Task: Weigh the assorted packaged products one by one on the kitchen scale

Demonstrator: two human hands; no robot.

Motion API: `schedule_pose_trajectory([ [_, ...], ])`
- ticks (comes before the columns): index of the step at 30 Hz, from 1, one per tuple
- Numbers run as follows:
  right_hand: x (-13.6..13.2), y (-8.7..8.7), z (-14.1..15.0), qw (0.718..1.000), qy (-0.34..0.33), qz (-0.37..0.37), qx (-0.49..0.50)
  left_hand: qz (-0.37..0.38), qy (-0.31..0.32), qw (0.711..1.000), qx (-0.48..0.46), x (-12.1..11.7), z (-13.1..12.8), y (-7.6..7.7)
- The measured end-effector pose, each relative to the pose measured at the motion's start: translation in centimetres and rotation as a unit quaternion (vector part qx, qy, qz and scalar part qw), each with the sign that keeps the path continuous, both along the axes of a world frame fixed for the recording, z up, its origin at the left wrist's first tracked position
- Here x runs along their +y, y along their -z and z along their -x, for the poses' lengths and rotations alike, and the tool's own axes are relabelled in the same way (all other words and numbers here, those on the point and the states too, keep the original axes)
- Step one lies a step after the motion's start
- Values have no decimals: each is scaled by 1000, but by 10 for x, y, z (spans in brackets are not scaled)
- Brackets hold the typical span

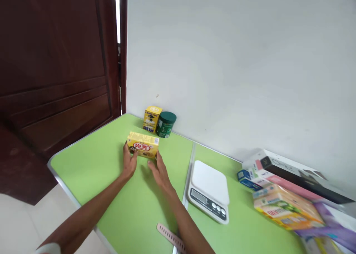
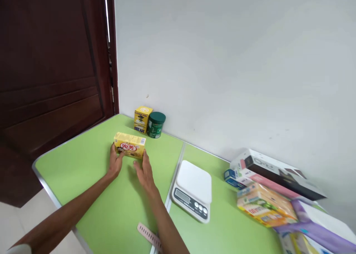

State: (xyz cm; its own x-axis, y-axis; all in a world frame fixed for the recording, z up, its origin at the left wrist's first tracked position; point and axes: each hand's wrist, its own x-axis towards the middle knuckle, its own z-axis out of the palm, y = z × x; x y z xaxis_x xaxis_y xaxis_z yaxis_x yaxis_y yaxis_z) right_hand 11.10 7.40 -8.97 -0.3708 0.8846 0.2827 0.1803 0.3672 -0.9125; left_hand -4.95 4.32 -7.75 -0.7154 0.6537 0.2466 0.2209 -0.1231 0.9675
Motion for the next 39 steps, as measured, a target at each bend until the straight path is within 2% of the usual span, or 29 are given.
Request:
schedule_pose_trajectory([
  [4, -47, -26, -50, 998, 42, -50, 3, -59, 67, 995, 32, -32, -43, -10],
  [7, -62, -49, -101, 990, 104, -92, -11, -86, 124, 987, 55, -34, -87, -23],
  [9, -66, -58, -139, 983, 154, -94, -20, -94, 167, 978, 76, -30, -119, -28],
  [12, -69, -58, -193, 973, 220, -63, -27, -105, 243, 957, 117, -24, -163, -28],
  [16, -73, -41, -239, 963, 266, -39, -29, -105, 316, 931, 150, -18, -200, -16],
  [19, -71, -26, -252, 958, 282, -31, -32, -94, 338, 921, 169, -14, -206, -8],
  [23, -64, -14, -256, 957, 289, -31, -19, -76, 356, 915, 171, -8, -198, -1],
  [26, -59, -9, -261, 955, 295, 7, 43, -47, 346, 932, 102, 0, -186, 6],
  [29, -56, -4, -269, 936, 324, 56, 128, 0, 320, 947, -2, 11, -175, 16],
  [33, -56, 0, -273, 909, 374, 69, 170, 10, 304, 951, -61, 21, -167, 23],
  [39, -60, -5, -266, 915, 380, 44, 127, 16, 307, 951, -39, 19, -168, 22],
])
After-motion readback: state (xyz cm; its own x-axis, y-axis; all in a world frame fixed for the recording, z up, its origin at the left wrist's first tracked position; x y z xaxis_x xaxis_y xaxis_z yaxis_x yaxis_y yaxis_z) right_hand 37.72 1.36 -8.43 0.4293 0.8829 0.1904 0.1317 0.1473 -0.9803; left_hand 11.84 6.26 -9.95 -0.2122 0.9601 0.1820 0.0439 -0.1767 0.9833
